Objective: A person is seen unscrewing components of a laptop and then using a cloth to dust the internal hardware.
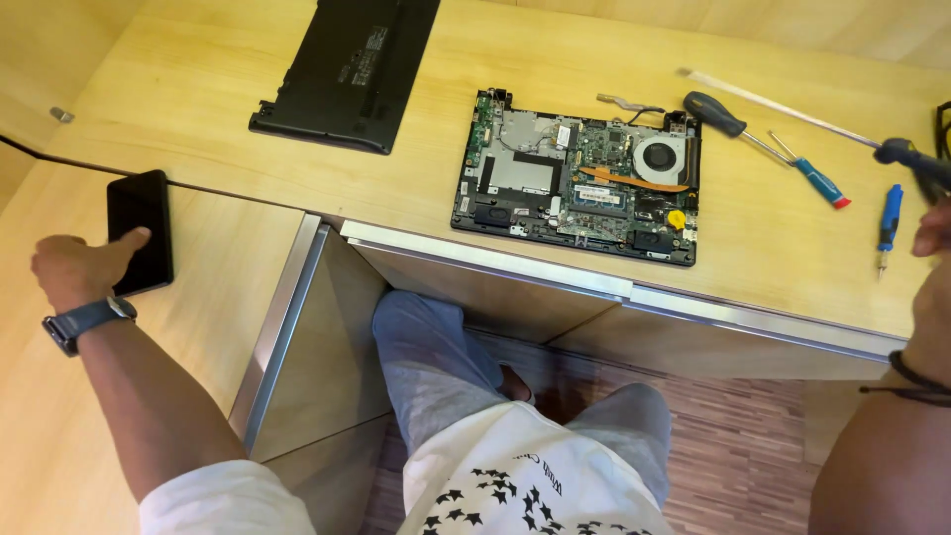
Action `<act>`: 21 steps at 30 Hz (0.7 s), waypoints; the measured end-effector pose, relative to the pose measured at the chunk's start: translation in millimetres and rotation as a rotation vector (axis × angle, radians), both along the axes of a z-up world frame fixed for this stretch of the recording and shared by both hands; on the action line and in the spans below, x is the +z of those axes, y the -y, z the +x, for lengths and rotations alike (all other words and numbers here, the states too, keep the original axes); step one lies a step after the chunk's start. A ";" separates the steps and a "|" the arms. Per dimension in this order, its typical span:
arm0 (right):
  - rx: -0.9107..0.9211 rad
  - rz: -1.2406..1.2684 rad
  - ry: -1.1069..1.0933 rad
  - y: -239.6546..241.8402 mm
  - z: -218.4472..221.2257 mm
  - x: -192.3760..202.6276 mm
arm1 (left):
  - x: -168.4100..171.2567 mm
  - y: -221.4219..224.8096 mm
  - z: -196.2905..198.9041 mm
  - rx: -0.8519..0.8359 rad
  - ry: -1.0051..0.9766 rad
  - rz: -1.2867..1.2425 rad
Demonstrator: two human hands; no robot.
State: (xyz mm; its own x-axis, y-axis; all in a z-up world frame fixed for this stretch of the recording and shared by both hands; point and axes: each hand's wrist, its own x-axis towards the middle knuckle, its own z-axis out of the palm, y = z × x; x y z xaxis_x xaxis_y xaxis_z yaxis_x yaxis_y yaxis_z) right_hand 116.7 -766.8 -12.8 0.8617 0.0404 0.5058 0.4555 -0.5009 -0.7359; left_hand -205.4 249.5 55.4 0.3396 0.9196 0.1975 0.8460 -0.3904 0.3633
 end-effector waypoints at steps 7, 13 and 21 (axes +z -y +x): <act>-0.127 0.274 0.042 -152.2 -104.2 49.9 | 66.7 70.5 21.9 0.041 -0.146 -0.521; -0.209 0.354 -0.025 -171.4 -108.0 43.7 | 7.2 47.5 20.5 -0.348 0.623 -0.383; -0.291 0.191 0.038 -157.3 -96.1 24.6 | 26.7 98.8 29.2 -0.467 1.283 -1.037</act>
State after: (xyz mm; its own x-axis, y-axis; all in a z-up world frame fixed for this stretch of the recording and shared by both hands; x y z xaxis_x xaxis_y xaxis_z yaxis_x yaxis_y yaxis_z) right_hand 20.6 -609.5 11.7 0.8035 -0.3027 0.5126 0.3431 -0.4683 -0.8142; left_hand -176.1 150.7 82.1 0.7081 0.7053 -0.0320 -0.2756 0.3178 0.9072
